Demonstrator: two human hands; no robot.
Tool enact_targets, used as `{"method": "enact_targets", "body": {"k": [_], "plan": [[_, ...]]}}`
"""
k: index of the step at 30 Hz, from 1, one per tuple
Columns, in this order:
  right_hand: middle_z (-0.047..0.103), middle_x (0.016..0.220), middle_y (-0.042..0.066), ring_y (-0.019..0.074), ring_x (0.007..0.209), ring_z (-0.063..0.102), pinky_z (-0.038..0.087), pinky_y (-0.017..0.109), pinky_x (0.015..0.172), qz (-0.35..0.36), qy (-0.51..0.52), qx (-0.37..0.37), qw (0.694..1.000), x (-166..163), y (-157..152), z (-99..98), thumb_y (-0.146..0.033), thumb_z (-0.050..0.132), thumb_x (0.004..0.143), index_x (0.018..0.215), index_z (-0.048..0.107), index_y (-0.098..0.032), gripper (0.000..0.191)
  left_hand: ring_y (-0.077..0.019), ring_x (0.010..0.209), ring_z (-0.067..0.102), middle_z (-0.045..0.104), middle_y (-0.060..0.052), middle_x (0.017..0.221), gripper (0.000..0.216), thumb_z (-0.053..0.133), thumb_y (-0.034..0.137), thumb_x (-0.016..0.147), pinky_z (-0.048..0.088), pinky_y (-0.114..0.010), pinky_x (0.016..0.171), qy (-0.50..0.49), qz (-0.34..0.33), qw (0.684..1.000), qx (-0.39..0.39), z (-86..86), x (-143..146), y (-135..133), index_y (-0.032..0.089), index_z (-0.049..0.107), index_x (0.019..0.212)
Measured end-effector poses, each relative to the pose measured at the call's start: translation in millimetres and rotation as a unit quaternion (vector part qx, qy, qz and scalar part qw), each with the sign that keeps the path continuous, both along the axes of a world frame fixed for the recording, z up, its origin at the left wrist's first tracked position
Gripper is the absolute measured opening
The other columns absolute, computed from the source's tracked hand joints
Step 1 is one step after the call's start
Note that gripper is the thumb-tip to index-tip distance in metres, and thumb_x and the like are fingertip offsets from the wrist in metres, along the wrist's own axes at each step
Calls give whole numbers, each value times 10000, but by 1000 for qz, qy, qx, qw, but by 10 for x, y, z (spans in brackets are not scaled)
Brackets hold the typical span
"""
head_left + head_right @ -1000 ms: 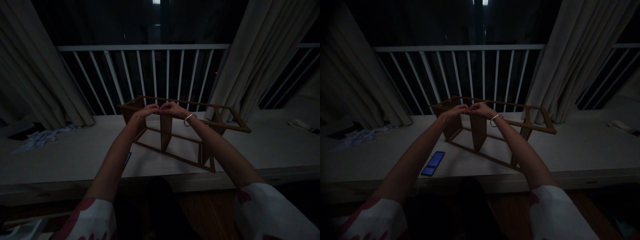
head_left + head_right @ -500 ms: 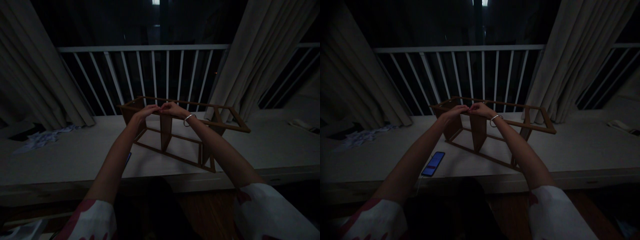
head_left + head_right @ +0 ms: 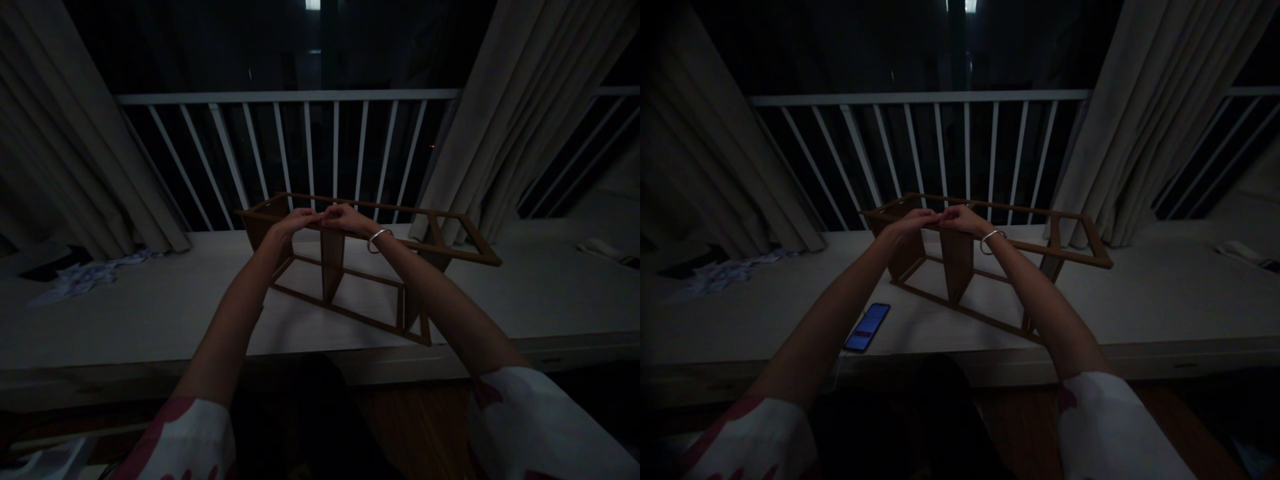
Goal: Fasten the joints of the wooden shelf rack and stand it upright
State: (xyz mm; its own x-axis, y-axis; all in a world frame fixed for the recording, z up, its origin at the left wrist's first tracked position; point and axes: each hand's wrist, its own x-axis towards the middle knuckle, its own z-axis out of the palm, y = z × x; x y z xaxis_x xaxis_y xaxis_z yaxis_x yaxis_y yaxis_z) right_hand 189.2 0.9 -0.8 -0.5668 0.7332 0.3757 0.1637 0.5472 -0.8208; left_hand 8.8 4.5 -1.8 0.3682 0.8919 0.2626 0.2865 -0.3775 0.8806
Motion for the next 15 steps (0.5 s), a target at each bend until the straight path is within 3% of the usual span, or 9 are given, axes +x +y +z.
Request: {"method": "enact_targets", "body": {"k": [9, 15], "plan": [[564, 696, -2, 73, 596, 457, 331, 190, 529, -24, -29, 15, 999, 2, 7, -4, -328, 599, 633, 798, 577, -114, 271, -139, 718, 499, 560, -17, 664, 318, 653, 421, 571, 349, -260, 653, -16, 79, 997, 13, 44, 70, -106, 144, 556, 692], [553, 666, -10, 70, 577, 451, 340, 195, 533, -34, -33, 24, 999, 3, 31, -8, -323, 609, 614, 785, 584, -118, 268, -118, 688, 471, 511, -2, 688, 384, 662, 434, 568, 339, -238, 609, -11, 137, 990, 6, 22, 76, -51, 157, 496, 775]]}}
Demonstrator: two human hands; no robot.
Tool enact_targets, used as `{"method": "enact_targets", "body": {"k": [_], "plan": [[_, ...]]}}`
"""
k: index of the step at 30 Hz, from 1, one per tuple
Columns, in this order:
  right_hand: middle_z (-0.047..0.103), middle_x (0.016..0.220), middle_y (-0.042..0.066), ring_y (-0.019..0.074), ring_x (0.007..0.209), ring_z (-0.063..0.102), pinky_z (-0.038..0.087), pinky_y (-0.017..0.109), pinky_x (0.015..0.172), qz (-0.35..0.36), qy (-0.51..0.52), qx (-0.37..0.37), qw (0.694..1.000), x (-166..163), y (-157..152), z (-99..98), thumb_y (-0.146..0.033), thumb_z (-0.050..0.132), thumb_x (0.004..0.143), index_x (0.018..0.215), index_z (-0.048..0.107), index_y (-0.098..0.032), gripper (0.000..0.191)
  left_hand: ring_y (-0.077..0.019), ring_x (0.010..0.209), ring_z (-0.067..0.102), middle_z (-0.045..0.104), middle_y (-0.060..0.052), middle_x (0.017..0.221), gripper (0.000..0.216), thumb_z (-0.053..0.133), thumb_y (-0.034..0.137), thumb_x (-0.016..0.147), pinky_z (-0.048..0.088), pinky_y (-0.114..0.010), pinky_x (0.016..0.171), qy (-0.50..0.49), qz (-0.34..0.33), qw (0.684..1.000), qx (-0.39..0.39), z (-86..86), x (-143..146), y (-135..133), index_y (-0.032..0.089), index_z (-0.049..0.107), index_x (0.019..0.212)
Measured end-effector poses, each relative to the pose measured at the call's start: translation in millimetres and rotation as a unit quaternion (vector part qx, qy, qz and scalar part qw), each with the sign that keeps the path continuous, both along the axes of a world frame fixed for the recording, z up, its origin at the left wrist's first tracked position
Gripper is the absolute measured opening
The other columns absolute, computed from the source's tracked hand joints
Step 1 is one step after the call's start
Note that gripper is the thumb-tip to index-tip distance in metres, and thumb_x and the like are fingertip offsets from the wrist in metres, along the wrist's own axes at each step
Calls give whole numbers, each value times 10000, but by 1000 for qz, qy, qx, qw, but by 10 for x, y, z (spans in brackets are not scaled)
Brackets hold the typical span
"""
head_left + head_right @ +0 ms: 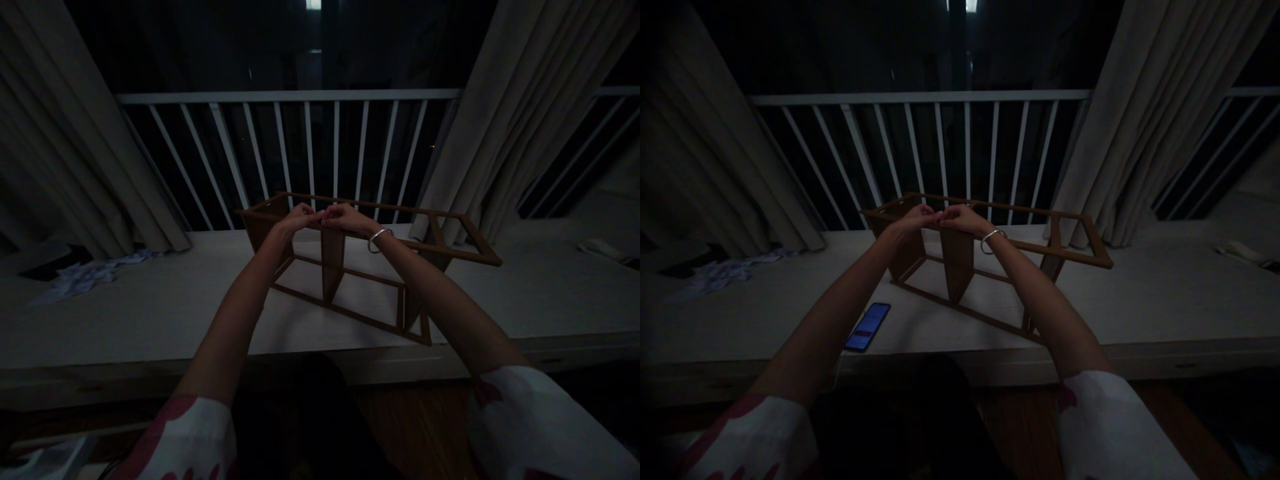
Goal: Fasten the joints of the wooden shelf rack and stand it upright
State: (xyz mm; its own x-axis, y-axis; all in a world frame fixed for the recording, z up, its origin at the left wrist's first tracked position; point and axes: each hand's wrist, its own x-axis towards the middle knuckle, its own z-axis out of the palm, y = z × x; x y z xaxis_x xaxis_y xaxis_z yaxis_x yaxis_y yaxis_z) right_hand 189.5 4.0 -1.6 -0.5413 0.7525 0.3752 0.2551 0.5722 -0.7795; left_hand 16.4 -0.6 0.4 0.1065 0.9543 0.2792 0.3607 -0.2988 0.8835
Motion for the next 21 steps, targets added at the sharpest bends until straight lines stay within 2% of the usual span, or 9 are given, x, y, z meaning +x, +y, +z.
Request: {"method": "enact_targets", "body": {"k": [7, 14, 21], "plan": [[549, 669, -5, 69, 570, 442, 329, 196, 521, 8, 12, -6, 1000, -7, -17, -6, -341, 612, 616, 788, 574, -115, 286, -111, 648, 432, 475, -1, 693, 489, 650, 532, 524, 311, -235, 564, 43, 52, 998, -1, 9, -19, 16, 157, 455, 770], [549, 672, -7, 74, 586, 445, 332, 200, 536, -8, 4, -13, 1000, -3, -9, -3, -360, 623, 597, 774, 575, -108, 311, -95, 556, 413, 468, 1, 564, 420, 607, 550, 548, 286, -244, 544, 49, -32, 998, -1, -1, -35, 64, 147, 494, 576], [560, 699, 4, 87, 635, 466, 352, 215, 593, 19, 8, -8, 1000, 8, -20, 4, -363, 627, 601, 753, 574, -102, 307, -112, 596, 452, 490, 5, 551, 366, 629, 503, 541, 301, -249, 574, 41, -53, 998, 2, 45, -23, -39, 148, 545, 577]]}}
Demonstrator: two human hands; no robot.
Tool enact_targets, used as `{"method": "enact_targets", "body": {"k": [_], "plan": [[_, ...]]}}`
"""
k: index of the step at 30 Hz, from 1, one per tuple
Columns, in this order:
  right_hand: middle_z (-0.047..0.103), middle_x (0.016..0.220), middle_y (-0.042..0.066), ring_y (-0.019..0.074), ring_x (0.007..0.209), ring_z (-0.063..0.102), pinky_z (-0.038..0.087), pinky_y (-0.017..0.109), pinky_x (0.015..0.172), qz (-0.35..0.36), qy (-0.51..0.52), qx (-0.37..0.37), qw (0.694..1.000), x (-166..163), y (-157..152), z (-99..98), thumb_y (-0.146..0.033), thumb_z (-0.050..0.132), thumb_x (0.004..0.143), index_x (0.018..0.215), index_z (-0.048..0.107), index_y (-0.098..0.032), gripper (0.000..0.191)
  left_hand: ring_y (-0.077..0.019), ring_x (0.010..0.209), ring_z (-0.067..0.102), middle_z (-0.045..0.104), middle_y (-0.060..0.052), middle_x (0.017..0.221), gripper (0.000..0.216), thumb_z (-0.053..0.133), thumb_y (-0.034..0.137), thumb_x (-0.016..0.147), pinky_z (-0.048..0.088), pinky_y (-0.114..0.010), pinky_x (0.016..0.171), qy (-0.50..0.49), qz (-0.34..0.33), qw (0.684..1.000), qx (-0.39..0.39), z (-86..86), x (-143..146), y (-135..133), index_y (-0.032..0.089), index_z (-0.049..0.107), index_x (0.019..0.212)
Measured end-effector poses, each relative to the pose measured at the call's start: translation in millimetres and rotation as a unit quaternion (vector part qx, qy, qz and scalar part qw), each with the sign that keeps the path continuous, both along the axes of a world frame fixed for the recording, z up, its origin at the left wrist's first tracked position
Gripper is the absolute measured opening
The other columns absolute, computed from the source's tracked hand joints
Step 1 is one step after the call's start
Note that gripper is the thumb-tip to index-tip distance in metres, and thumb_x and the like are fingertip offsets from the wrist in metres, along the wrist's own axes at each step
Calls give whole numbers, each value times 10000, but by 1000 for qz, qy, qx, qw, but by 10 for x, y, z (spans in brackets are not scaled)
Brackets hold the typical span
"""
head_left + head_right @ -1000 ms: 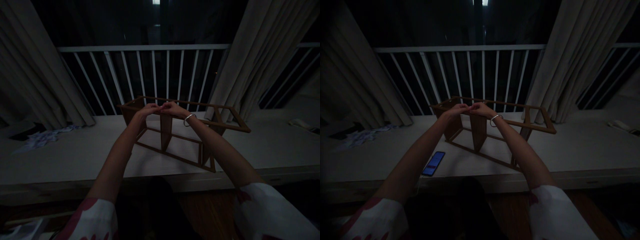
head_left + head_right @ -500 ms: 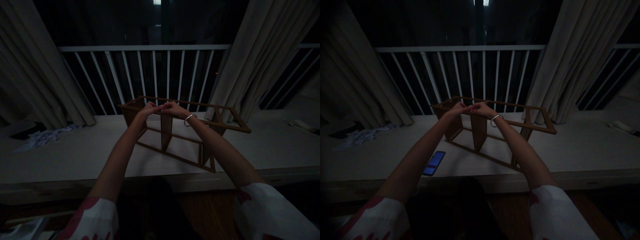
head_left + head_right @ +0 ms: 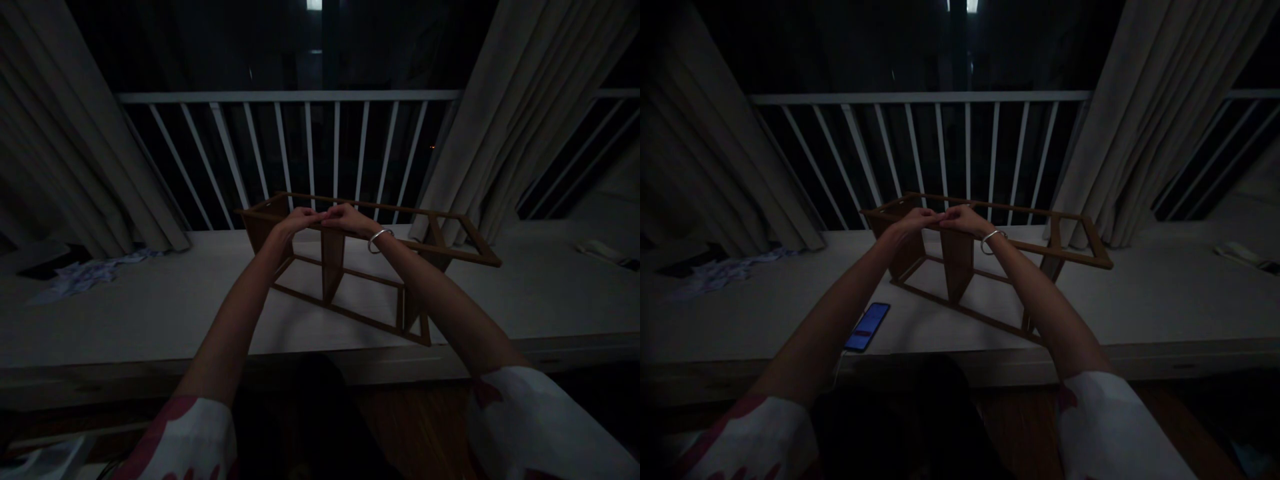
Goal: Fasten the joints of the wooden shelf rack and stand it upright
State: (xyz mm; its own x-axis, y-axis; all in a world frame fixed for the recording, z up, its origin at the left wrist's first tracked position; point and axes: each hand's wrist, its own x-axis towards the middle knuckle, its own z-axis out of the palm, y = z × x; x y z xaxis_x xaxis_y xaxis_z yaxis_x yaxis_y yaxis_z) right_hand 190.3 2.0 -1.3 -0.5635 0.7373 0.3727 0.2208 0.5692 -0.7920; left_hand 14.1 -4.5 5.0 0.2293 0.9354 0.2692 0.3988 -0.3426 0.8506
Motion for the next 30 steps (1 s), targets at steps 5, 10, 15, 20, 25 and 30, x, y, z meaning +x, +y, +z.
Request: {"method": "enact_targets", "body": {"k": [5, 10, 15, 20, 25, 30], "plan": [[558, 684, 1, 89, 631, 466, 352, 221, 598, -4, -3, 8, 1000, -9, -9, 7, -366, 619, 607, 748, 585, -101, 303, -124, 637, 473, 509, 5, 560, 348, 624, 489, 551, 315, -249, 593, -6, -3, 1000, 0, -1, -3, -13, 149, 567, 599], [567, 705, 9, 98, 666, 475, 362, 229, 627, -13, -3, 0, 1000, -12, -45, 28, -365, 623, 599, 747, 592, -102, 303, -121, 653, 480, 532, 4, 597, 355, 617, 494, 555, 328, -246, 613, -6, -17, 1000, -6, -23, -21, 17, 151, 585, 640], [558, 678, 5, 87, 636, 459, 349, 220, 602, -21, -9, 7, 1000, -3, -64, 42, -364, 614, 605, 751, 607, -97, 304, -131, 687, 485, 547, -1, 625, 353, 607, 490, 577, 334, -243, 621, -4, -24, 1000, 5, -33, -18, 23, 149, 594, 668], [541, 639, -2, 77, 588, 431, 322, 210, 549, -41, -20, 10, 999, -2, -68, 43, -370, 596, 614, 742, 616, -95, 304, -120, 686, 487, 557, -7, 676, 329, 598, 462, 598, 345, -243, 627, -7, -37, 999, 13, -38, -22, 35, 150, 592, 700], [505, 585, -11, 62, 531, 390, 292, 201, 501, -59, -35, 1, 998, -7, -56, 41, -368, 573, 635, 752, 618, -88, 307, -113, 693, 485, 557, -5, 692, 278, 591, 414, 615, 352, -241, 648, -11, -57, 998, 25, -27, -23, 32, 149, 588, 699], [477, 561, -19, 53, 500, 364, 273, 197, 475, -54, -33, 13, 998, 3, -47, 32, -373, 558, 652, 763, 616, -90, 309, -107, 690, 485, 559, -10, 704, 268, 588, 402, 623, 356, -238, 657, -18, -57, 998, 22, -19, -17, 29, 143, 575, 689]]}}
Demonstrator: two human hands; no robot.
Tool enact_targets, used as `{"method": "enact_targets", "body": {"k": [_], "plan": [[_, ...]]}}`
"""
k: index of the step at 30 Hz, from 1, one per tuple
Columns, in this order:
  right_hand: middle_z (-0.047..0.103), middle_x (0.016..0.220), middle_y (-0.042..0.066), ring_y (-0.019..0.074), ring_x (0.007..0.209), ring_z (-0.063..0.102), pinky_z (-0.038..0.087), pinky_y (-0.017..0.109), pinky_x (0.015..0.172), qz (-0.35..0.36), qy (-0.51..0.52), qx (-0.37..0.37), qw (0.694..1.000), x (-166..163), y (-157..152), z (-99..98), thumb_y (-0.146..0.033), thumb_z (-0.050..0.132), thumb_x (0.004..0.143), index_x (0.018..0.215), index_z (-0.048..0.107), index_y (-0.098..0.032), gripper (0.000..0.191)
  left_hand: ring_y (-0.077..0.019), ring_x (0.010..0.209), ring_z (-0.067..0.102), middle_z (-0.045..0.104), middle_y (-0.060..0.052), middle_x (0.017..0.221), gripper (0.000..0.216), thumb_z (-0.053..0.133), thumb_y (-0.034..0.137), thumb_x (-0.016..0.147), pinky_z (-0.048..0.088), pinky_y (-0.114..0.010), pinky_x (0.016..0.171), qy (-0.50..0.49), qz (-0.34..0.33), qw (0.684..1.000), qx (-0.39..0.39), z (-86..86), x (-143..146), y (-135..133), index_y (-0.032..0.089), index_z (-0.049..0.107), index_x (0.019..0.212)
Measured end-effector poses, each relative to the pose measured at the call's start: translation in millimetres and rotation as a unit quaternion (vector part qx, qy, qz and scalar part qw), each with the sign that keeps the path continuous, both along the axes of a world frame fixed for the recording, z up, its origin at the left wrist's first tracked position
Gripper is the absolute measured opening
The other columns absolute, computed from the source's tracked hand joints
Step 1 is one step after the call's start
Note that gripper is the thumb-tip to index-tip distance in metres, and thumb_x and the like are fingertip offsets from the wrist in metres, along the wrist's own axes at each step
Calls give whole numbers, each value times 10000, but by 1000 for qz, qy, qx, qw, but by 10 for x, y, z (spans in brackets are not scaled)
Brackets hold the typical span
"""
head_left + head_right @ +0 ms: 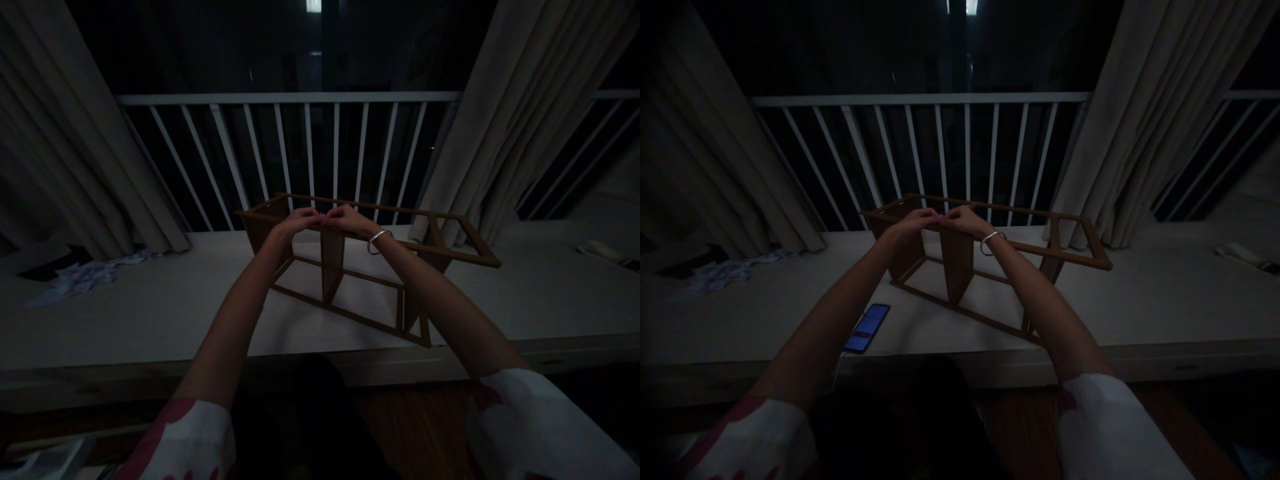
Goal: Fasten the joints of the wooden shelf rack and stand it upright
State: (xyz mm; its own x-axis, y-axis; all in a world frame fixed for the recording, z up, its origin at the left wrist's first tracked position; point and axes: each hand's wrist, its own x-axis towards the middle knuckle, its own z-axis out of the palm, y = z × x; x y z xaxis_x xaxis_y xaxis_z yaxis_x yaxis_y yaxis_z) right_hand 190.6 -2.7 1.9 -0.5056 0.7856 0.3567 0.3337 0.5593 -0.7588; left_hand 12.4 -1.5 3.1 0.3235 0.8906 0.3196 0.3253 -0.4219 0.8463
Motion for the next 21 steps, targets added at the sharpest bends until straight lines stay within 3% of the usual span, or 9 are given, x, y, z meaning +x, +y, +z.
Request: {"method": "enact_targets", "body": {"k": [10, 21], "plan": [[525, 611, 15, 81, 538, 435, 332, 203, 492, -77, 33, 12, 996, 4, 206, -96, -325, 534, 679, 717, 578, -105, 228, -115, 691, 491, 555, -5, 691, 312, 611, 440, 600, 358, -247, 650, -18, 2, 1000, -3, -31, 11, 11, 148, 579, 704], [555, 847, 36, 111, 720, 487, 404, 248, 664, -110, 71, 89, 987, 12, 207, -73, -273, 494, 715, 924, 540, -135, 254, -122, 724, 507, 585, -16, 727, 316, 617, 448, 593, 361, -253, 683, -11, -7, 1000, -1, -19, -1, -40, 153, 613, 709]]}}
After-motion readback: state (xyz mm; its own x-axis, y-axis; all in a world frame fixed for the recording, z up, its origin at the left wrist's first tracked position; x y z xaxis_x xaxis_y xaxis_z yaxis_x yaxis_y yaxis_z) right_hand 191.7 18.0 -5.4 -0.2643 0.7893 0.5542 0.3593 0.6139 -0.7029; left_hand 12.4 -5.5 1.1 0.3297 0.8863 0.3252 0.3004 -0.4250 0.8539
